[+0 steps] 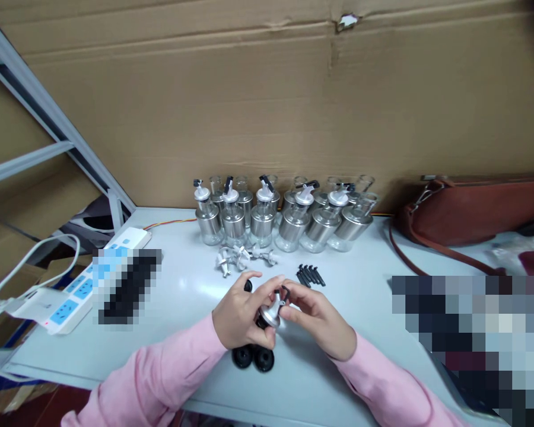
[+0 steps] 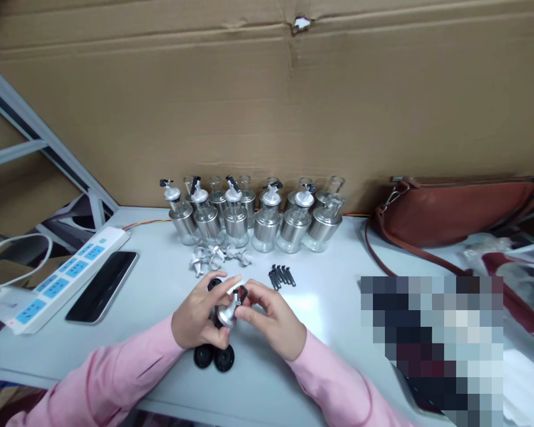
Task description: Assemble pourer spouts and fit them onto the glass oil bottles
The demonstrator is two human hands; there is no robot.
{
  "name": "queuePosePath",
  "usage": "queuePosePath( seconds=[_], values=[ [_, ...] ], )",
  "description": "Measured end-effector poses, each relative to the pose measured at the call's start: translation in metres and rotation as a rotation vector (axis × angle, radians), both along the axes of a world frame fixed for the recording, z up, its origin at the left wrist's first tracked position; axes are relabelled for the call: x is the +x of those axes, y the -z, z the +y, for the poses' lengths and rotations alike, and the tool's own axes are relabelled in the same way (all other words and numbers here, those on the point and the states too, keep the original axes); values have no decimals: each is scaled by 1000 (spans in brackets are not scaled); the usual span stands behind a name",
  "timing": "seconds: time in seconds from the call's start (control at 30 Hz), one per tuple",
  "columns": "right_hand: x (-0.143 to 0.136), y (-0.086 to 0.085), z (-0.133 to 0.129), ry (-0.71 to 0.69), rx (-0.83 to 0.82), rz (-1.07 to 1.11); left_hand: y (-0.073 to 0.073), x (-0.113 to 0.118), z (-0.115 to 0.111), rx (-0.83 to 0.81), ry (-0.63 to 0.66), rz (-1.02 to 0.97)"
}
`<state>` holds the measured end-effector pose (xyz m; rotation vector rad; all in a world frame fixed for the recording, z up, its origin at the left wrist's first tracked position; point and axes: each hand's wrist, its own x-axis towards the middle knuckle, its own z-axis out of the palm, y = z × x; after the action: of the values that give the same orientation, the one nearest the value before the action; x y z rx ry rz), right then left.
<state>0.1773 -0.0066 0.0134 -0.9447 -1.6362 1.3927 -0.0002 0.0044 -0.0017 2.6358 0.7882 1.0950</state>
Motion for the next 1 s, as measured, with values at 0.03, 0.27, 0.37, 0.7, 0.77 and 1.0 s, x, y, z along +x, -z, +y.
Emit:
queuePosePath(
  seconds=[0.03, 0.27, 0.37, 0.7, 0.77, 1.0],
  values=[
    [0, 0, 0, 0, 8, -13, -1, 0, 0, 0, 7, 0],
    [4, -2, 1, -36, -24, 10, -4, 0, 1, -13, -11, 35],
    [6, -3, 1, -74, -45, 41, -3, 0, 1, 46, -24, -9],
    [0, 2, 1, -47, -136, 84, 5, -2, 5, 6, -57, 17],
    [0, 3, 1, -32, -138, 70, 7, -2, 5, 24, -38, 17],
    [3, -5, -1, 116, -182, 225, 0, -7, 11, -119, -24, -6]
  ],
)
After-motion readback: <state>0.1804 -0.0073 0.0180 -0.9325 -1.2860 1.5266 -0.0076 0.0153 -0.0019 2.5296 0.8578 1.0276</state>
